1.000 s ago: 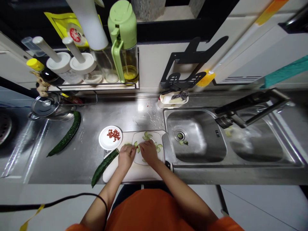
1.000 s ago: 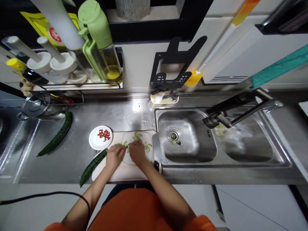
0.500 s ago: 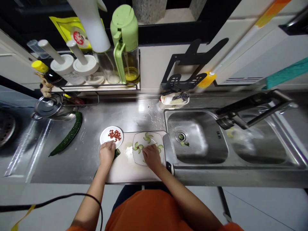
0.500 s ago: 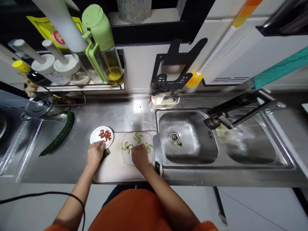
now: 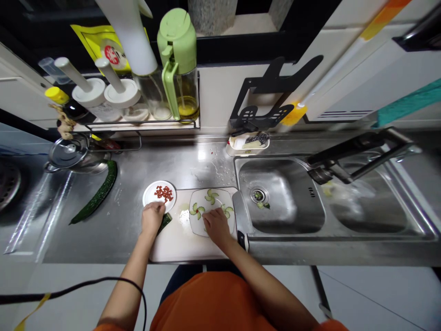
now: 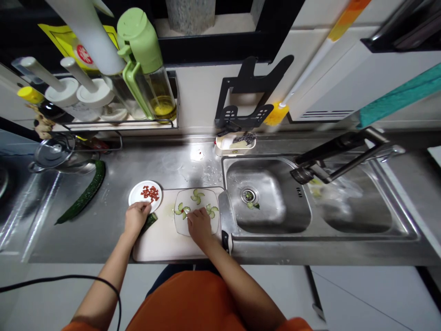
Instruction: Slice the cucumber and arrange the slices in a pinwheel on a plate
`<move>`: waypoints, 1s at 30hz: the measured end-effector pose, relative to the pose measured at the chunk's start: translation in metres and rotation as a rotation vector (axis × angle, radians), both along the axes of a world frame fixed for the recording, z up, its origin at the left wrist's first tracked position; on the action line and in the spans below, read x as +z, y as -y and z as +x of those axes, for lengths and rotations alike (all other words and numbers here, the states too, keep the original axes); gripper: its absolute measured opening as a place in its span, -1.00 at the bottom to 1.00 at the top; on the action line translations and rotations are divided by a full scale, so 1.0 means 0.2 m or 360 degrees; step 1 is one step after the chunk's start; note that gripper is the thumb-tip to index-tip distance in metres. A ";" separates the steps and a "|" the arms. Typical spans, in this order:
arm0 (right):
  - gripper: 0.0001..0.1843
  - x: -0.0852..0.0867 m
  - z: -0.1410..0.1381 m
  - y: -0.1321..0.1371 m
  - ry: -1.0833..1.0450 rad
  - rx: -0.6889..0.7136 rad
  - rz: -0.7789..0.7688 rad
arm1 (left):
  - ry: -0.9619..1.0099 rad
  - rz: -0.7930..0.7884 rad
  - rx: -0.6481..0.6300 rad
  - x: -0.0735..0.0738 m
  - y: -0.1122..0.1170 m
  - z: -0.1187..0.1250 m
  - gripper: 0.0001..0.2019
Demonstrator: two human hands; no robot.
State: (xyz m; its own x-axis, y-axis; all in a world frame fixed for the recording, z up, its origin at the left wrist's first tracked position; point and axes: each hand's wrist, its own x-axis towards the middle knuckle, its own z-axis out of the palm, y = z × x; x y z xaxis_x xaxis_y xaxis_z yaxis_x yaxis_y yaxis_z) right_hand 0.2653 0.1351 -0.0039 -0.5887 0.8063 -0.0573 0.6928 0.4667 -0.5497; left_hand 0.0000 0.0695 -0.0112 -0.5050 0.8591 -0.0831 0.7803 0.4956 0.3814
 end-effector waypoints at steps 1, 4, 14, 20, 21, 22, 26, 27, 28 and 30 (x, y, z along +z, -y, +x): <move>-0.76 0.00 0.00 0.00 -0.0003 0.0001 -0.0002 | 0.0019 -0.0003 0.0002 0.01 0.00 0.00 -0.75; -0.76 0.00 0.00 0.00 -0.0007 0.0003 0.0000 | 0.0068 0.0017 0.0017 0.03 0.00 0.00 -0.77; -0.78 0.02 0.03 -0.03 0.0023 -0.0093 0.0003 | 0.0249 0.0290 -0.0014 0.08 -0.07 0.11 -0.82; -0.77 0.03 0.07 -0.08 0.0041 -0.0185 0.0027 | 0.0380 0.0469 -0.0457 0.07 -0.27 0.34 -0.85; -0.77 0.02 0.08 -0.09 0.0038 -0.0203 0.0024 | 0.0385 0.0473 -0.0522 0.07 -0.30 0.38 -0.86; -0.77 0.02 0.09 -0.10 0.0035 -0.0220 0.0020 | 0.0393 0.0449 -0.0598 0.06 -0.33 0.42 -0.86; -0.76 0.02 0.11 -0.13 0.0047 -0.0292 0.0001 | 0.0419 0.0385 -0.0830 0.02 -0.41 0.53 -0.86; -0.76 0.02 0.11 -0.14 0.0055 -0.0309 -0.0002 | 0.0419 0.0375 -0.0865 0.01 -0.43 0.55 -0.86; -0.76 0.02 0.12 -0.15 0.0064 -0.0324 -0.0004 | 0.0413 0.0363 -0.0893 -0.01 -0.44 0.56 -0.86; -0.76 0.01 0.12 -0.16 0.0073 -0.0342 0.0001 | 0.0389 0.0332 -0.0930 -0.02 -0.47 0.59 -0.86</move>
State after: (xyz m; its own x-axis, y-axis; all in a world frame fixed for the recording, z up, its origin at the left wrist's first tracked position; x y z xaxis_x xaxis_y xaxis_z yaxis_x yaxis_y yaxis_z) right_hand 0.2890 0.1674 -0.0016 -0.4002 0.9130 -0.0796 0.8006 0.3060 -0.5151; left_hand 0.1174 0.1629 -0.0161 0.0606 0.9963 0.0613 0.7772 -0.0856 0.6234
